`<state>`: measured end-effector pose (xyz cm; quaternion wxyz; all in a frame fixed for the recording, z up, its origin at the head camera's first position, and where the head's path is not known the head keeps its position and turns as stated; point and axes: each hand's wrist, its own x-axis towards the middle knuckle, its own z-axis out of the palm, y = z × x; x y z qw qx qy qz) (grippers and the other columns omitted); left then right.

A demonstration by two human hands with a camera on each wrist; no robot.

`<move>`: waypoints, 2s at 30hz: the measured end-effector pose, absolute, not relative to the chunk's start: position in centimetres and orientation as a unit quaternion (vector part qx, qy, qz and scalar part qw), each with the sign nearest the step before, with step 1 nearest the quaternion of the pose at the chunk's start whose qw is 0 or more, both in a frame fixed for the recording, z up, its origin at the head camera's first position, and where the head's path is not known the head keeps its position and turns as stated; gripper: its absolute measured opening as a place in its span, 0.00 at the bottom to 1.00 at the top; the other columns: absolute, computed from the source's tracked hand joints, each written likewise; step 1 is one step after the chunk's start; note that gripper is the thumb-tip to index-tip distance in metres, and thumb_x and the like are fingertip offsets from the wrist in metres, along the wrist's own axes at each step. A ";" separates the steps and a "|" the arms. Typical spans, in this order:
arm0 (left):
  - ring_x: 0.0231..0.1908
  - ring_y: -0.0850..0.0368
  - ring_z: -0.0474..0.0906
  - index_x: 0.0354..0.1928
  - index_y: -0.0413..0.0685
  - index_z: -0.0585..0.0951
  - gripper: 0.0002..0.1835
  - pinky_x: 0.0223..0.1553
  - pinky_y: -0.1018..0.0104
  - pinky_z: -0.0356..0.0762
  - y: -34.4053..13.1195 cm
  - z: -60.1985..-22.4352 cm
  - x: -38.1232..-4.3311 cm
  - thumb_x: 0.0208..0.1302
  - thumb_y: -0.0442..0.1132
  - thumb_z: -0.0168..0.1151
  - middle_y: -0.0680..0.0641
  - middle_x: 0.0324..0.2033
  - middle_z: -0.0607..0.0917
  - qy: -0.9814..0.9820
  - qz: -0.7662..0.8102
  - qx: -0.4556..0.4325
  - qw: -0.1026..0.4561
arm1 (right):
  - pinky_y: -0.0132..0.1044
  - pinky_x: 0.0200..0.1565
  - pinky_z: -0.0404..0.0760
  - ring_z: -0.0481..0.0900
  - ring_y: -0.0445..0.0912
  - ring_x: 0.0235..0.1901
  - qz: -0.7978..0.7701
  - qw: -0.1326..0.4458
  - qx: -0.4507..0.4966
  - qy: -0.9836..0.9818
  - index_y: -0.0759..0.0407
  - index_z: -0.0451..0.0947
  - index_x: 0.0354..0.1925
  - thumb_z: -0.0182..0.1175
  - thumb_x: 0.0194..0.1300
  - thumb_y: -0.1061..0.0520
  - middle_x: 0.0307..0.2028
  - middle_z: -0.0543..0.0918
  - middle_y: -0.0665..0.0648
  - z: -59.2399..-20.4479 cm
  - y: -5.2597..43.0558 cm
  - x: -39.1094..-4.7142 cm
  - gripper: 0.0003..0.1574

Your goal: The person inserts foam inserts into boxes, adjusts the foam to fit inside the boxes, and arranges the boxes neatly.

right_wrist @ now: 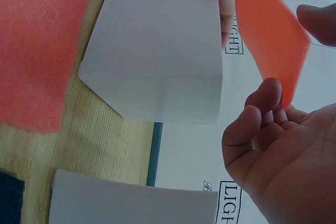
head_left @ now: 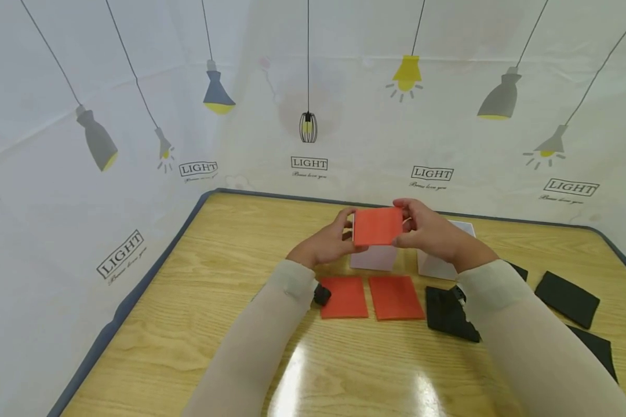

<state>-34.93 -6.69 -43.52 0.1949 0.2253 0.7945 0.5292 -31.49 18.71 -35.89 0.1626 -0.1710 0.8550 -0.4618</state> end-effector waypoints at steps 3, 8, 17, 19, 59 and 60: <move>0.73 0.47 0.69 0.80 0.65 0.50 0.46 0.70 0.49 0.73 -6.6 -43.4 -34.9 0.71 0.47 0.69 0.47 0.73 0.69 0.794 0.531 0.223 0.196 | 0.39 0.54 0.82 0.72 0.57 0.57 -0.447 0.162 -0.163 0.865 0.62 0.44 0.82 0.69 0.66 0.60 0.66 0.69 0.65 -35.7 18.5 -31.8 0.60; 0.76 0.44 0.65 0.81 0.66 0.50 0.48 0.74 0.47 0.68 -6.6 -43.2 -34.8 0.69 0.45 0.71 0.46 0.76 0.66 0.795 0.531 0.213 0.202 | 0.46 0.58 0.81 0.74 0.58 0.59 -0.431 0.164 -0.152 0.874 0.63 0.42 0.83 0.68 0.67 0.59 0.67 0.69 0.67 -35.5 18.3 -32.2 0.60; 0.80 0.44 0.59 0.83 0.66 0.47 0.51 0.77 0.48 0.62 -6.7 -43.2 -34.9 0.70 0.49 0.71 0.45 0.78 0.63 0.798 0.527 0.205 0.208 | 0.54 0.61 0.79 0.75 0.60 0.58 -0.395 0.166 -0.154 0.890 0.67 0.42 0.82 0.67 0.67 0.58 0.68 0.67 0.70 -35.6 18.2 -32.9 0.59; 0.80 0.44 0.59 0.83 0.66 0.47 0.50 0.77 0.49 0.62 -6.8 -43.2 -34.9 0.70 0.49 0.70 0.45 0.79 0.62 0.799 0.525 0.206 0.209 | 0.55 0.61 0.79 0.75 0.60 0.58 -0.376 0.163 -0.151 0.900 0.66 0.44 0.82 0.66 0.66 0.57 0.69 0.67 0.69 -35.6 18.0 -33.1 0.59; 0.79 0.44 0.62 0.84 0.65 0.45 0.52 0.74 0.48 0.68 -6.7 -43.1 -34.8 0.70 0.50 0.70 0.46 0.79 0.63 0.809 0.512 0.190 0.216 | 0.55 0.59 0.82 0.73 0.60 0.61 -0.226 0.116 -0.158 0.954 0.59 0.54 0.83 0.62 0.71 0.62 0.76 0.66 0.66 -36.8 16.6 -33.4 0.49; 0.79 0.44 0.62 0.84 0.65 0.45 0.52 0.74 0.47 0.67 -6.7 -43.1 -34.9 0.70 0.50 0.70 0.46 0.79 0.63 0.809 0.512 0.190 0.215 | 0.58 0.62 0.81 0.72 0.61 0.63 -0.222 0.112 -0.160 0.955 0.58 0.53 0.83 0.63 0.71 0.61 0.76 0.64 0.67 -36.7 16.6 -33.3 0.49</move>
